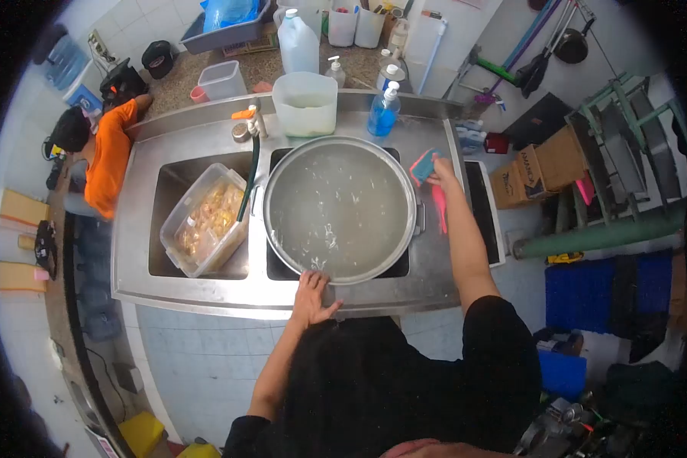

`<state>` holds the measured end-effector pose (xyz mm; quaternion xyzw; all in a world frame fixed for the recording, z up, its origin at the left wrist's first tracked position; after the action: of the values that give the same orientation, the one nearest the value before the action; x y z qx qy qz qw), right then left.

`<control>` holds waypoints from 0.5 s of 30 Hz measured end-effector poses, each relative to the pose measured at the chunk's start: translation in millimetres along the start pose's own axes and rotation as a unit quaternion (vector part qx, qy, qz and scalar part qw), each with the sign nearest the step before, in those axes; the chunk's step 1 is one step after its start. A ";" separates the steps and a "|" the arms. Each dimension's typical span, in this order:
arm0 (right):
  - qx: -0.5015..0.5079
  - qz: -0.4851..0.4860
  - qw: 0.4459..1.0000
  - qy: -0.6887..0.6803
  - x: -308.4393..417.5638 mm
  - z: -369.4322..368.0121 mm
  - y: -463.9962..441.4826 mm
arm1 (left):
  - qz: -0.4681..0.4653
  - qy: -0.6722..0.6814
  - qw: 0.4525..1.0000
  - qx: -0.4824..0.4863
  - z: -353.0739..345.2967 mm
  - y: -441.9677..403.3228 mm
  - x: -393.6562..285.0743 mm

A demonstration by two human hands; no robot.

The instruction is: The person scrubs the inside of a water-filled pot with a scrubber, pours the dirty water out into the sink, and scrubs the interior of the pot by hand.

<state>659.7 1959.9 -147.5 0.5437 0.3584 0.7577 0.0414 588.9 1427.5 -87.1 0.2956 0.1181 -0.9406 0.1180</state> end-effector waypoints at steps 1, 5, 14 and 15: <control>-0.027 -0.010 0.999 0.024 5.4 5.8 -17.2 | 0.016 -0.001 1.000 -0.005 2.1 -4.4 -2.5; 0.032 0.041 0.993 -0.102 34.7 3.4 -68.7 | 0.072 0.012 0.997 -0.007 5.6 -21.3 -11.4; 0.156 0.162 0.974 0.014 53.8 39.0 126.6 | 0.240 0.259 0.933 0.060 27.6 -41.1 -14.4; 0.194 0.161 0.966 -0.059 46.9 39.3 154.7 | 0.262 0.481 0.837 0.003 24.9 -37.5 -4.2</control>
<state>724.9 1886.3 -13.3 0.6352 0.4036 0.6370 -0.1667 568.1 1456.4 -59.1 0.7308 0.0751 -0.6145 0.2877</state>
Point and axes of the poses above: each hand's wrist, its own y-axis away from the middle knuckle, its own z-axis out of the back of the hand, x = y × z, the point moved 9 cm from there along -y, towards the middle knuckle, and after that the axes turned 6 degrees about -z, right-handed, at the moved point
